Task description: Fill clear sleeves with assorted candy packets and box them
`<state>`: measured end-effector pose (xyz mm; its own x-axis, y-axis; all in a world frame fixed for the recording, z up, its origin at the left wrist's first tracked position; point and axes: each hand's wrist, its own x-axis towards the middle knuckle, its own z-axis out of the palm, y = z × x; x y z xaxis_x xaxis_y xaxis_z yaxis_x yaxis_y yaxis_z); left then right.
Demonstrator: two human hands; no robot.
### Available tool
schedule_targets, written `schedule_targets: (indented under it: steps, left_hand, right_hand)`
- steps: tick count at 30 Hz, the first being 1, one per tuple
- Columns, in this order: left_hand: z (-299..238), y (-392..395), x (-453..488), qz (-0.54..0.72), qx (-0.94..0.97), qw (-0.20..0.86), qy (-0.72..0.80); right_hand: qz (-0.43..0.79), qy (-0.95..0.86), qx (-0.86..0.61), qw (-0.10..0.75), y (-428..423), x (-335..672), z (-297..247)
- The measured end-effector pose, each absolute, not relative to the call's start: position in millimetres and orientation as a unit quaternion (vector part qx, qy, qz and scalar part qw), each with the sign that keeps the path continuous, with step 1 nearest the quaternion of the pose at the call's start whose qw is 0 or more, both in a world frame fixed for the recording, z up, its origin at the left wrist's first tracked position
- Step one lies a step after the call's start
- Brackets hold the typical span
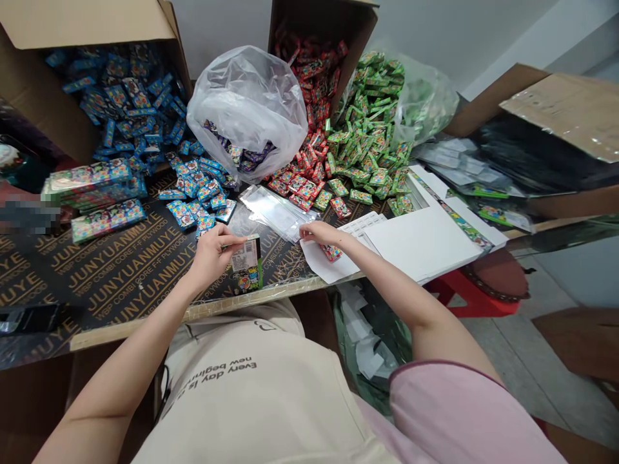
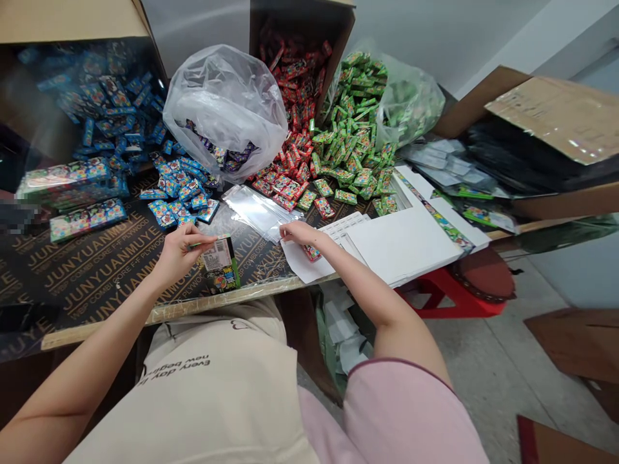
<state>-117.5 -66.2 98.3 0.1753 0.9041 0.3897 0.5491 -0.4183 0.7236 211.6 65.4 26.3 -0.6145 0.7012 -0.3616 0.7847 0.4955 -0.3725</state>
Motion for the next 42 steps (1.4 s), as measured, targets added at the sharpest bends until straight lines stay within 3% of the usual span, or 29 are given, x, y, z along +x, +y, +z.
schedule_targets:
  steps: [10, 25, 30, 33, 37, 42]
  left_hand:
    - [102, -68, -116, 0.399, 0.742, 0.209, 0.496]
    - [97, -78, -107, 0.462, 0.694, 0.180, 0.522]
    - [90, -81, -106, 0.504, 0.695, 0.133, 0.496]
    - [91, -84, -109, 0.496, 0.702, 0.141, 0.492]
    - [98, -88, -113, 0.475, 0.694, 0.188, 0.507]
    - [100, -88, -117, 0.495, 0.656, 0.239, 0.517]
  right_hand:
    - [-0.284, 0.854, 0.436, -0.007, 68, 206, 5]
    - [-0.166, 0.820, 0.518, -0.178, 8, 186, -21]
    - [-0.240, 0.734, 0.585, -0.247, 24, 169, 14]
    - [-0.358, 0.727, 0.500, -0.306, 30, 139, 64]
    - [-0.528, 0.747, 0.319, -0.249, 20, 87, 127]
    - [-0.594, 0.766, 0.228, -0.092, 16, 51, 143]
